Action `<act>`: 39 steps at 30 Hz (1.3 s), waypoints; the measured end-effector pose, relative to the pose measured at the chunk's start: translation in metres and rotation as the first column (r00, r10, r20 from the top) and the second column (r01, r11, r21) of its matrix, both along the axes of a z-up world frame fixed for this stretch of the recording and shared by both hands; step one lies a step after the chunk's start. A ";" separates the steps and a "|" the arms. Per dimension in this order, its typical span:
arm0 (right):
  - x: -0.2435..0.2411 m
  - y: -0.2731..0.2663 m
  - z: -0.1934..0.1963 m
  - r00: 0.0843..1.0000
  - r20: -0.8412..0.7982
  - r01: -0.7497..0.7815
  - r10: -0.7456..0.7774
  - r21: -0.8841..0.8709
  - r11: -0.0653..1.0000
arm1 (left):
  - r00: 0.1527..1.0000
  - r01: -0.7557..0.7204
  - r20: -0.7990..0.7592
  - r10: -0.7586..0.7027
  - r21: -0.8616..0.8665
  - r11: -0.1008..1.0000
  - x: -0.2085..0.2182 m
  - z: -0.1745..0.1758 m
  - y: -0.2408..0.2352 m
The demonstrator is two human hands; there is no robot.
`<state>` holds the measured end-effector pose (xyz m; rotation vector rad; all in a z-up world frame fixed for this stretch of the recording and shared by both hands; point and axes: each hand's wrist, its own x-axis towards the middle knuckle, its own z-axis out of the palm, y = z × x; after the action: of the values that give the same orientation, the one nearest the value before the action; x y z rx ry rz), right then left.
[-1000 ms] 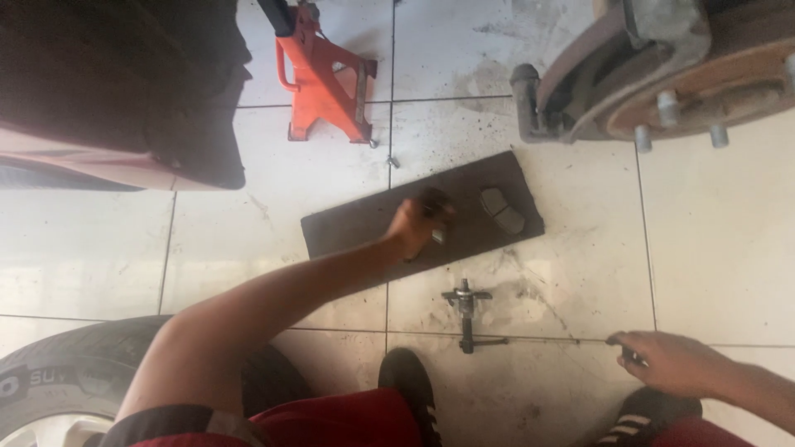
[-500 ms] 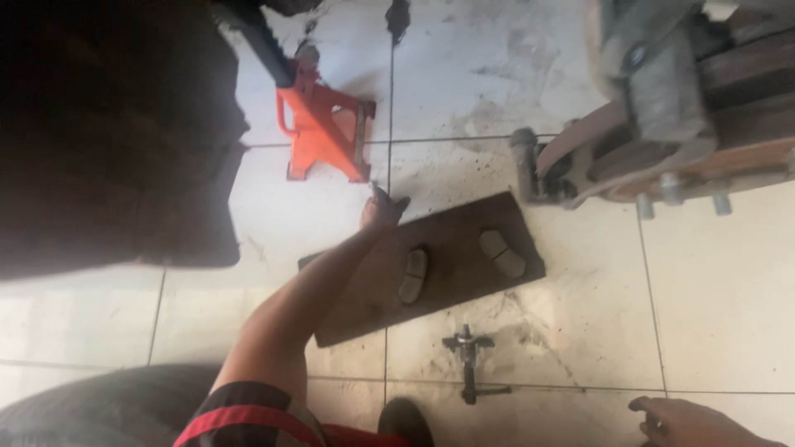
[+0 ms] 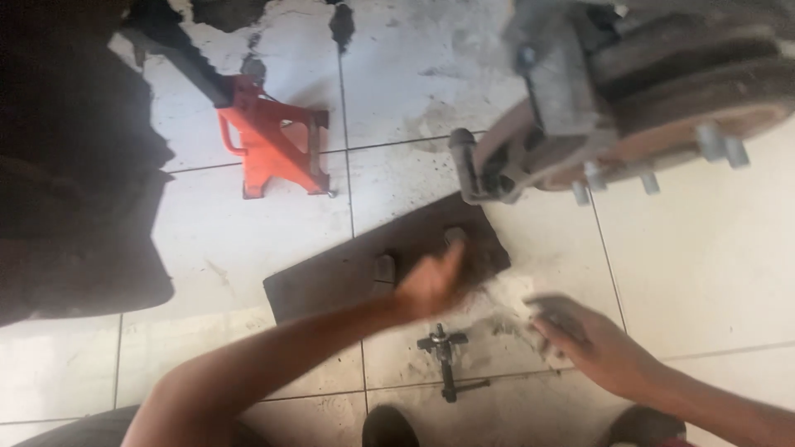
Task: The person removes old brake pads from the caliper, uses a socket wrench to adjust the caliper piston, and installs new brake pads into the caliper assembly.
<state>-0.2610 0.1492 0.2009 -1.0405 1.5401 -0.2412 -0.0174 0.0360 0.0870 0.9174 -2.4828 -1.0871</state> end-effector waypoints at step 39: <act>-0.018 0.055 0.107 0.598 -0.749 -0.793 0.286 -0.605 0.073 | 0.890 0.146 -0.399 -0.218 -0.203 0.968 0.011 0.172 0.085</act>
<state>-0.2786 0.2046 0.3080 -2.8071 1.1066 -0.3419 -0.0065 0.1208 0.2590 0.3548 -2.2805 -0.9860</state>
